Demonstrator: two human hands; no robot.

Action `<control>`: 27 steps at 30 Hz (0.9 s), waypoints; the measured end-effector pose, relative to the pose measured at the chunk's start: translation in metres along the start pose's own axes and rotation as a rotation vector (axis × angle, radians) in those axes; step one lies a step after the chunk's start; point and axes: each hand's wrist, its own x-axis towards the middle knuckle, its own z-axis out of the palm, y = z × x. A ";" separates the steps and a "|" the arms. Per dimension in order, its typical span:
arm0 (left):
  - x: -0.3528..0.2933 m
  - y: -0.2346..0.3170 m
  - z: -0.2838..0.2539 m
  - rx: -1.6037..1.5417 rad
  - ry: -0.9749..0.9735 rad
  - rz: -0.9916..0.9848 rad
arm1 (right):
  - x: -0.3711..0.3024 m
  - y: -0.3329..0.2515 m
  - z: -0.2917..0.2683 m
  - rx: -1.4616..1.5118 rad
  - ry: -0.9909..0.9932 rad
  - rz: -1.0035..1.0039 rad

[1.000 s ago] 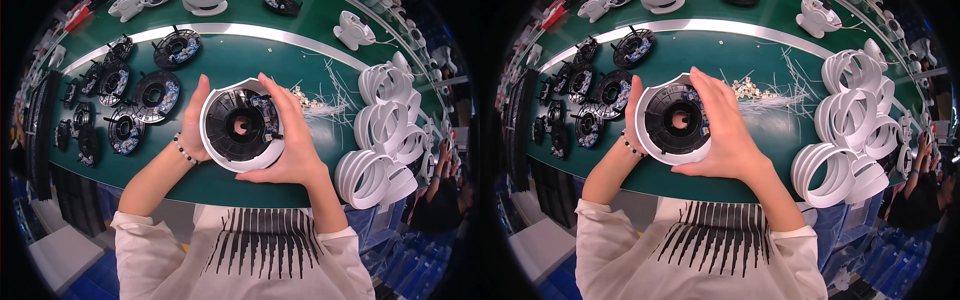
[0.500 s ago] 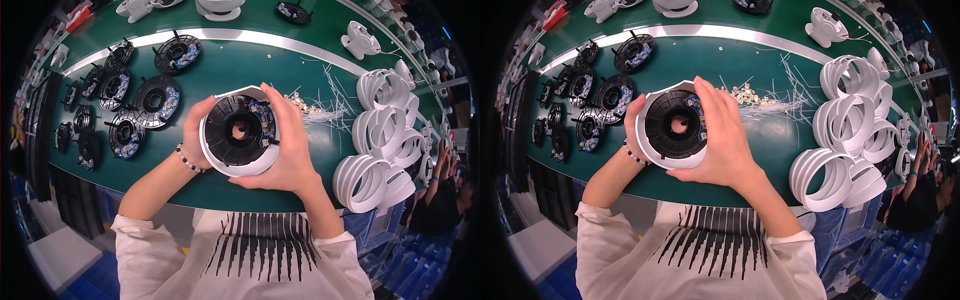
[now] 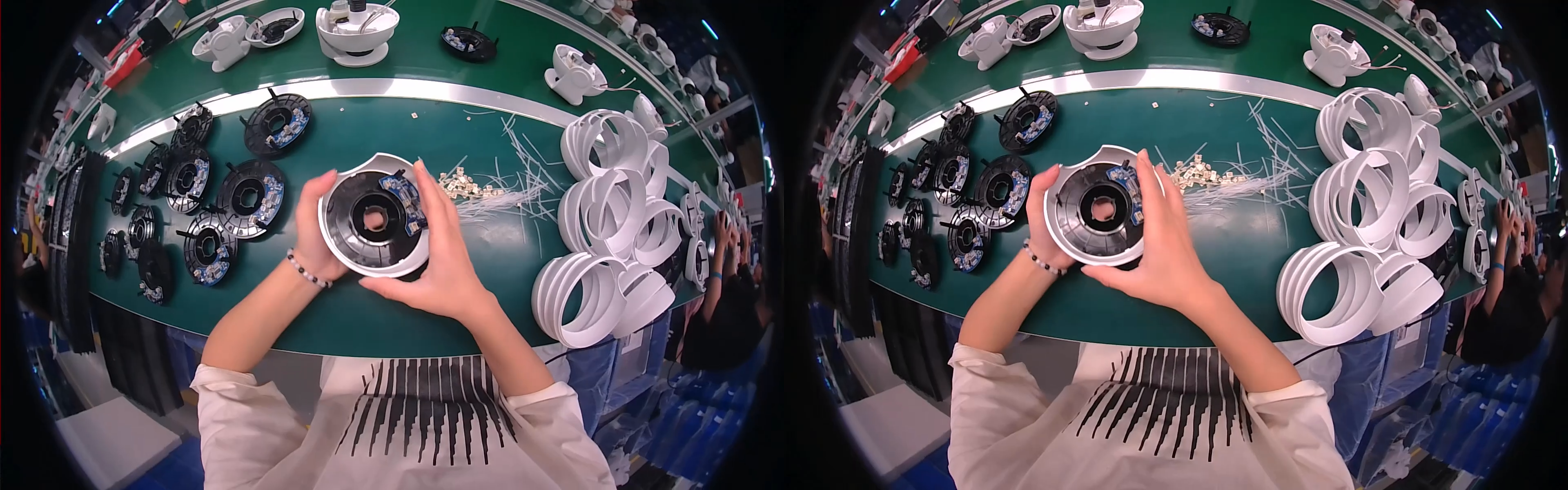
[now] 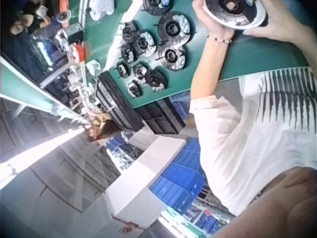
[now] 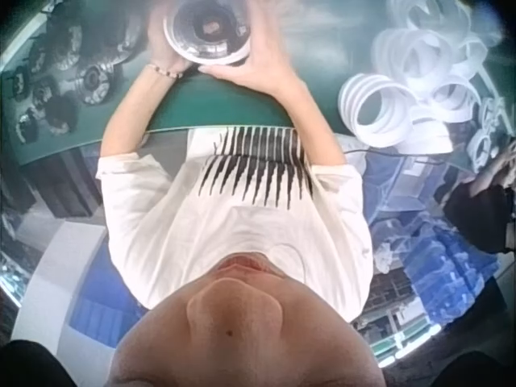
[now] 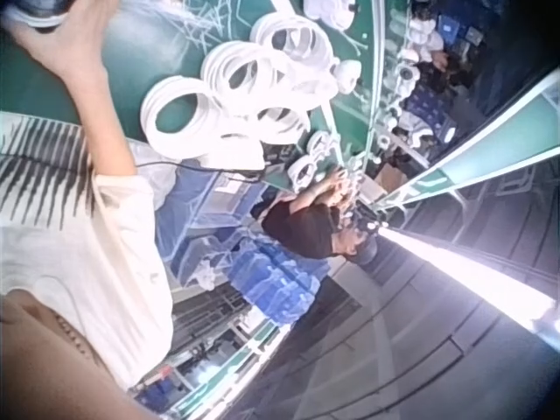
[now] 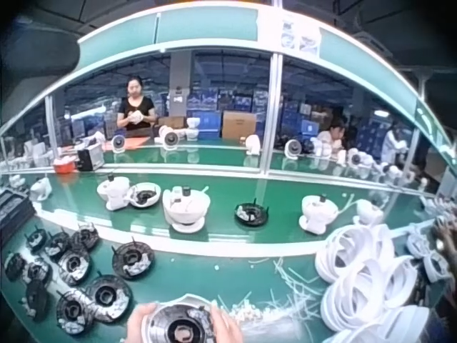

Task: Assembling electronic components into plastic housings on a factory production line.

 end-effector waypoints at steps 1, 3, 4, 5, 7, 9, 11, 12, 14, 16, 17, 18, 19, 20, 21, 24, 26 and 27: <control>0.005 0.005 -0.002 0.075 0.007 -0.013 | -0.001 -0.002 0.001 -0.043 0.021 -0.008; 0.015 0.013 0.004 0.142 0.041 0.034 | -0.004 -0.003 -0.001 -0.080 0.080 -0.060; 0.020 0.019 0.007 0.192 0.087 0.046 | -0.004 -0.006 -0.005 -0.129 0.098 -0.091; 0.027 0.026 0.009 0.223 0.099 0.059 | -0.005 -0.011 -0.010 -0.178 0.117 -0.125; 0.040 0.040 0.012 0.292 0.122 0.028 | -0.014 -0.015 -0.017 -0.208 0.126 -0.118; 0.054 0.052 0.016 0.393 0.175 0.009 | -0.028 -0.018 -0.023 -0.209 0.138 -0.105; 0.074 0.064 0.009 0.484 0.201 -0.040 | -0.046 -0.019 -0.026 -0.219 0.136 -0.084; 0.082 0.068 0.005 0.525 0.230 -0.037 | -0.057 -0.019 -0.028 -0.229 0.126 -0.060; 0.098 0.075 0.002 0.593 0.255 -0.029 | -0.078 -0.017 -0.032 -0.236 0.158 -0.058; 0.110 0.079 0.004 0.635 0.278 -0.020 | -0.098 -0.015 -0.038 -0.231 0.184 -0.030; 0.115 0.081 0.007 0.657 0.290 -0.016 | -0.107 -0.014 -0.041 -0.226 0.177 -0.026; 0.118 0.085 0.006 0.681 0.280 -0.016 | -0.114 -0.015 -0.043 -0.220 0.186 -0.010; 0.122 0.088 0.006 0.694 0.274 -0.020 | -0.121 -0.012 -0.043 -0.212 0.191 -0.021; 0.126 0.090 0.008 0.705 0.264 -0.029 | -0.129 -0.009 -0.044 -0.208 0.198 -0.026; 0.130 0.091 0.013 0.695 0.285 -0.027 | -0.132 -0.006 -0.044 -0.199 0.214 -0.015; 0.136 0.093 0.021 0.558 0.302 -0.058 | -0.137 0.006 -0.041 -0.190 0.200 0.006; 0.134 0.096 0.025 0.421 0.247 -0.130 | -0.135 0.005 -0.043 -0.159 0.207 0.012; 0.134 0.097 0.022 0.359 0.197 -0.167 | -0.135 0.005 -0.043 -0.146 0.210 0.021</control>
